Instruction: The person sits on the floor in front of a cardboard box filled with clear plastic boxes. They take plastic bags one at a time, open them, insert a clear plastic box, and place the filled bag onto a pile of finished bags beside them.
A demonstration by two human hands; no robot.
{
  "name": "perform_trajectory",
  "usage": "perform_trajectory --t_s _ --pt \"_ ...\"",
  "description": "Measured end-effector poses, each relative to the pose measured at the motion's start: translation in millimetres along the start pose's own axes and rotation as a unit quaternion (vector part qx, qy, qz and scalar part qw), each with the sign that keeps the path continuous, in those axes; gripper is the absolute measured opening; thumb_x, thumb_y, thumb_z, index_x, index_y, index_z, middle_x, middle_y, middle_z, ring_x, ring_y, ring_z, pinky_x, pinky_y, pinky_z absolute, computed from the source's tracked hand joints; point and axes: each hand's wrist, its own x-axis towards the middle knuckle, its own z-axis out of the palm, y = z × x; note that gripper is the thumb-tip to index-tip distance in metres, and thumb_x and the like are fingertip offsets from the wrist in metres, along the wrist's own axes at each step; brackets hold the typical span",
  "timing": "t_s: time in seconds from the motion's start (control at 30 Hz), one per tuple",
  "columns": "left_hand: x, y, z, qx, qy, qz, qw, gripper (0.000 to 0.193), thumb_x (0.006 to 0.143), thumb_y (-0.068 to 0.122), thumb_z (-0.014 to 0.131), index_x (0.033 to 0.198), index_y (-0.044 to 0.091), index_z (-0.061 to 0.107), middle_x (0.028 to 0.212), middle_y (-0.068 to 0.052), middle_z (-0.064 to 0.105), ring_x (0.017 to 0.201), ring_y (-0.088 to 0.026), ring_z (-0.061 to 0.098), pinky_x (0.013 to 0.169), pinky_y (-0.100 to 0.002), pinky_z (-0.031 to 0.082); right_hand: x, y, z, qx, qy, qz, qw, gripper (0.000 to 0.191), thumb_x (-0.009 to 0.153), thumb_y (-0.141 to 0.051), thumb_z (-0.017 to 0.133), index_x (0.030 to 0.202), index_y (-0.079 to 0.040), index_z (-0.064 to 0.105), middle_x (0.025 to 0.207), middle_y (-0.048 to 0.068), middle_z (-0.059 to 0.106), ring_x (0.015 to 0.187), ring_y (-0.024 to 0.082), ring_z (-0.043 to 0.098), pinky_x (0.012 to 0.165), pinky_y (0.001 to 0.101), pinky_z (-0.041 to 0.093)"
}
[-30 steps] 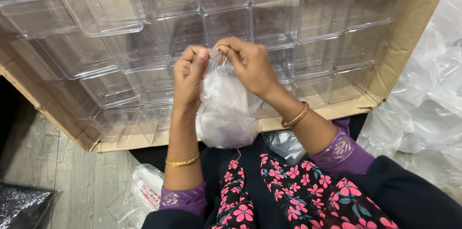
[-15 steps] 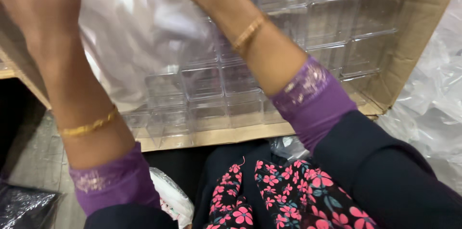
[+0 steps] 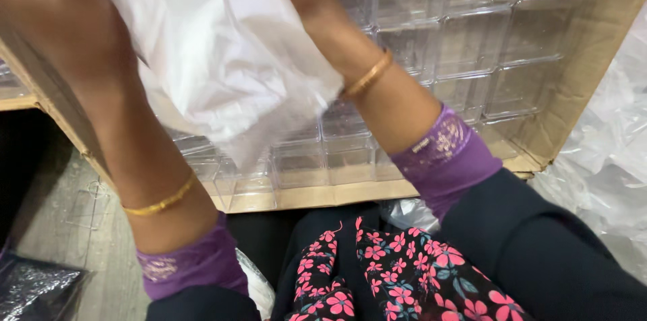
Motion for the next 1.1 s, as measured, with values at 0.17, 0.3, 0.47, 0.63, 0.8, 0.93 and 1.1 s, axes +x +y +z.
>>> perform_trajectory --t_s 0.17,0.3,0.47,0.63,0.8,0.93,1.1 --pt "-31.8 9.3 6.0 -0.167 -0.010 0.116 0.979 0.035 0.119 0.015 0.058 0.091 -0.005 0.050 0.072 -0.006 0.043 0.058 -0.012 0.031 0.059 -0.026 0.026 -24.5 -6.8 5.6 0.079 0.062 0.033 0.994 0.035 0.097 -0.011 0.067 0.071 0.001 0.047 0.061 -0.004 0.042 0.054 0.010 0.036 0.050 0.0353 0.026" --pt "-42.8 -4.7 12.7 -0.312 0.002 0.054 0.949 0.028 0.114 0.013 0.059 0.093 -0.004 0.055 0.079 -0.004 0.051 0.064 -0.009 0.040 0.063 -0.025 0.033 -25.1 -27.3 24.7 0.178 0.054 0.004 0.983 0.029 0.099 -0.015 0.067 0.081 0.002 0.052 0.069 -0.005 0.050 0.063 0.009 0.043 0.057 0.0354 0.034" --pt "-32.8 -30.9 -30.7 -0.283 -0.023 -0.023 0.959 0.018 0.118 0.010 0.058 0.103 0.000 0.059 0.090 -0.002 0.060 0.079 -0.008 0.050 0.075 -0.024 0.042 -24.9 -62.2 42.2 -0.009 0.012 0.021 1.000 0.026 0.098 -0.023 0.065 0.090 0.002 0.067 0.065 -0.005 0.061 0.063 0.006 0.055 0.055 0.0305 0.045" --pt "-30.1 -43.1 -33.9 -0.271 -0.045 -0.008 0.961 0.019 0.120 0.009 0.062 0.106 -0.003 0.060 0.094 -0.004 0.062 0.081 -0.009 0.052 0.077 -0.025 0.045 -34.5 -79.5 48.0 0.104 0.038 -0.038 0.993 0.027 0.104 -0.019 0.063 0.094 0.006 0.063 0.073 -0.002 0.065 0.073 0.007 0.056 0.063 0.0330 0.048" --pt "-38.9 -33.2 -28.7 -0.328 -0.035 -0.028 0.944 0.014 0.117 0.012 0.060 0.109 0.000 0.058 0.093 -0.004 0.064 0.079 -0.008 0.055 0.074 -0.024 0.046 -36.1 -77.0 51.7 0.137 0.025 -0.021 0.990 0.032 0.104 -0.021 0.061 0.083 0.003 0.062 0.062 -0.006 0.050 0.053 0.005 0.040 0.047 0.0302 0.028" --pt "-37.2 -30.4 -28.2 -0.342 -0.048 -0.054 0.937 0.015 0.116 0.011 0.062 0.107 0.000 0.059 0.085 -0.002 0.060 0.073 -0.007 0.051 0.067 -0.024 0.042 -33.7 -67.1 50.2 0.082 0.014 -0.024 0.996 0.037 0.104 -0.021 0.063 0.076 0.003 0.058 0.059 -0.007 0.046 0.053 0.005 0.041 0.047 0.0307 0.028" --pt "-38.4 -36.9 -15.8 -0.375 -0.054 -0.111 0.919 0.012 0.115 0.009 0.060 0.105 0.001 0.059 0.085 -0.003 0.061 0.072 -0.008 0.052 0.066 -0.025 0.043 -33.7 -58.3 41.2 0.003 0.011 -0.035 0.999 0.039 0.102 -0.025 0.067 0.079 0.003 0.053 0.060 -0.002 0.042 0.056 0.008 0.041 0.051 0.0328 0.033"
